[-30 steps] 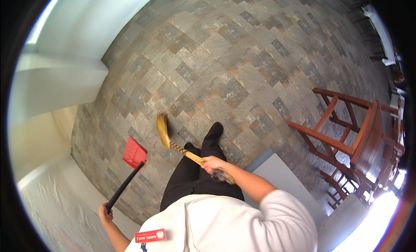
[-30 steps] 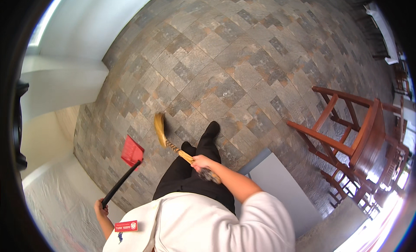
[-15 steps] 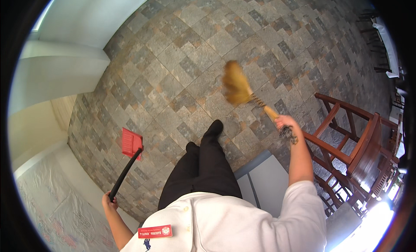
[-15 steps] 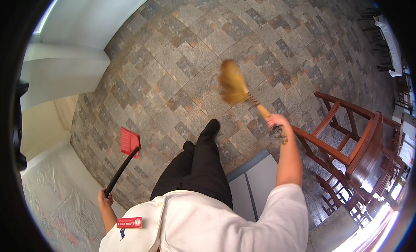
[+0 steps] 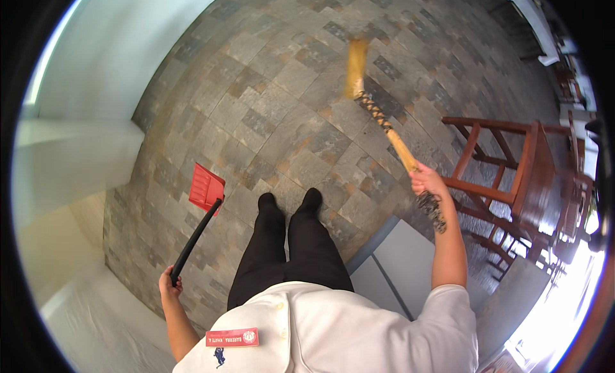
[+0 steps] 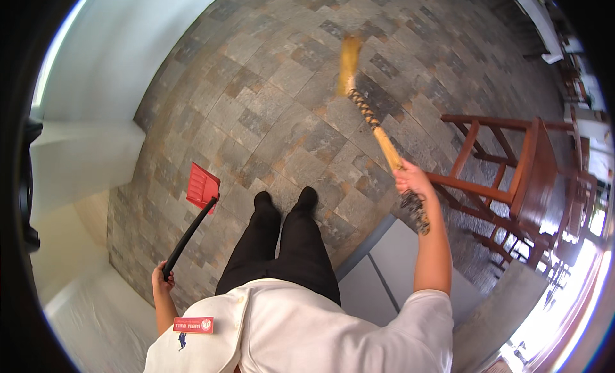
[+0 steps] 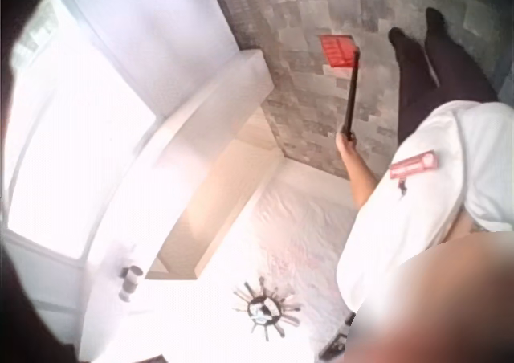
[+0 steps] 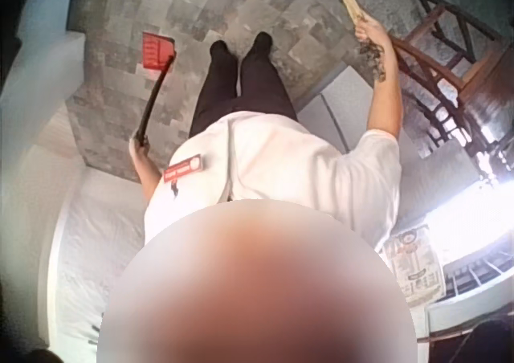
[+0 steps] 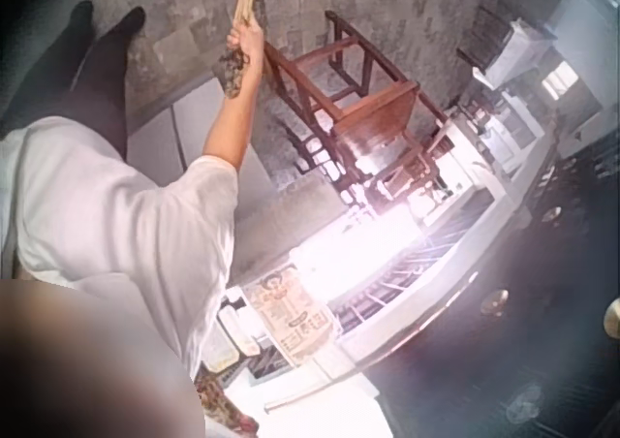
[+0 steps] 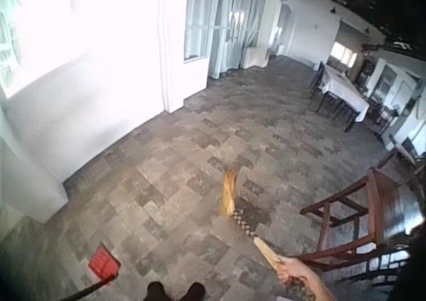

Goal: The person sweeps a tiled floor with a broom and dustpan, moving around furniture and equipment. They reposition a chair and a blue basket to access areas underneath, then continue sweeping the floor.

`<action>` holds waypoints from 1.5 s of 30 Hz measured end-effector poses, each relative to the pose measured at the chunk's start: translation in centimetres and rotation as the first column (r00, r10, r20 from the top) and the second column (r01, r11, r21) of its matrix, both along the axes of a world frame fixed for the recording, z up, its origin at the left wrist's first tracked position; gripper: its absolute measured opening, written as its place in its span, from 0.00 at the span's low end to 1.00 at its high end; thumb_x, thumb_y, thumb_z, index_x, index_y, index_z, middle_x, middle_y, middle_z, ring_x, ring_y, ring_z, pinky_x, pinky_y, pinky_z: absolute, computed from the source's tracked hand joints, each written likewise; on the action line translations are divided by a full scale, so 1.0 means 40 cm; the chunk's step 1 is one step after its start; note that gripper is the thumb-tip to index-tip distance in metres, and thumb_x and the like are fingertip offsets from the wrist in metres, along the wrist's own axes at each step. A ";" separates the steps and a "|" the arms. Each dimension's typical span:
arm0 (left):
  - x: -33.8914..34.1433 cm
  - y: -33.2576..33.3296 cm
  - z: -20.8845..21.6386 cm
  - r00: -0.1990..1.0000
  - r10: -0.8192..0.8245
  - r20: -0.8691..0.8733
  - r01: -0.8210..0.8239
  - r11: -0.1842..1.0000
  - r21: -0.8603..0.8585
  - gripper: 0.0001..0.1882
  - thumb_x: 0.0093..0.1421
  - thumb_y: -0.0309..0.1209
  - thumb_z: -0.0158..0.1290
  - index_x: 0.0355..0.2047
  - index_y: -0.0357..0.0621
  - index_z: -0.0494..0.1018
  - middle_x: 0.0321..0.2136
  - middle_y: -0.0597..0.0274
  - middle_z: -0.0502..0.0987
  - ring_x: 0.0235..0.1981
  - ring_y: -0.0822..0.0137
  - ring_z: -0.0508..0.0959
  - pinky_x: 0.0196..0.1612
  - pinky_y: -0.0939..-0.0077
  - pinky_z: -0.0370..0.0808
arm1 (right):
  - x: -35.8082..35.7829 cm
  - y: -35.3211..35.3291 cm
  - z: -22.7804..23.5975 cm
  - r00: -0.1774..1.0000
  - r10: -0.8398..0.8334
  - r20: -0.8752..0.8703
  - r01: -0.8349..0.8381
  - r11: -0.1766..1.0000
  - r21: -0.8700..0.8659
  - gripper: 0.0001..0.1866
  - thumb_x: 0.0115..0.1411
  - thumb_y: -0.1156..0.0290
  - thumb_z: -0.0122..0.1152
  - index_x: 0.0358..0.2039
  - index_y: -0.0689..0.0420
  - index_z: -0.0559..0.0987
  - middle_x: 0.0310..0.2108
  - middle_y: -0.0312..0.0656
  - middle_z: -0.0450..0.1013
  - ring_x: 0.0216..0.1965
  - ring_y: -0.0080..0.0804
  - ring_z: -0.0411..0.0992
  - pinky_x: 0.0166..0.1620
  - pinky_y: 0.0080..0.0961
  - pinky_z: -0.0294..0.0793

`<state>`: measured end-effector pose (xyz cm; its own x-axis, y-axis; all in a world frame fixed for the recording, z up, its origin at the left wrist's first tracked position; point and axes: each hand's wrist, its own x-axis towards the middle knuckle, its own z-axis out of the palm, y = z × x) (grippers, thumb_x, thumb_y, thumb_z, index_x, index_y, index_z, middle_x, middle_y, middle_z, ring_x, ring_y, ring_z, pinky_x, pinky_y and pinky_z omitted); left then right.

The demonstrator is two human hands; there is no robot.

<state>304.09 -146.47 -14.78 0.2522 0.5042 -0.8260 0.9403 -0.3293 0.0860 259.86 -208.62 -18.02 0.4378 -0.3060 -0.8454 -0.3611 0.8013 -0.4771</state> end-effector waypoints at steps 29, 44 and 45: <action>0.434 -0.271 -0.202 0.481 -0.828 -0.290 0.755 0.559 -0.344 0.15 0.57 0.42 0.41 0.25 0.43 0.63 0.11 0.60 0.66 0.08 0.70 0.65 0.09 0.80 0.58 | 0.327 0.812 -0.337 0.435 -0.900 0.039 0.752 0.387 0.534 0.06 0.54 0.78 0.40 0.22 0.56 0.59 0.14 0.32 0.55 0.14 0.16 0.56 0.14 0.10 0.55; 0.448 -0.078 -0.204 0.959 -0.152 -0.237 0.062 0.935 -0.349 0.15 0.56 0.45 0.41 0.27 0.46 0.63 0.15 0.62 0.67 0.12 0.70 0.66 0.12 0.83 0.59 | 0.536 0.318 -0.283 0.953 -0.285 -0.103 0.219 0.883 -0.416 0.07 0.53 0.77 0.45 0.33 0.60 0.61 0.11 0.34 0.60 0.11 0.21 0.59 0.13 0.19 0.59; 0.434 -0.084 -0.201 0.975 -0.061 -0.213 -0.019 0.935 -0.354 0.15 0.56 0.45 0.41 0.27 0.47 0.63 0.15 0.62 0.67 0.12 0.70 0.66 0.12 0.84 0.59 | 0.522 0.383 -0.234 0.945 -0.326 -0.032 0.294 0.888 -0.355 0.14 0.53 0.77 0.45 0.41 0.60 0.61 0.11 0.34 0.59 0.10 0.20 0.59 0.12 0.19 0.58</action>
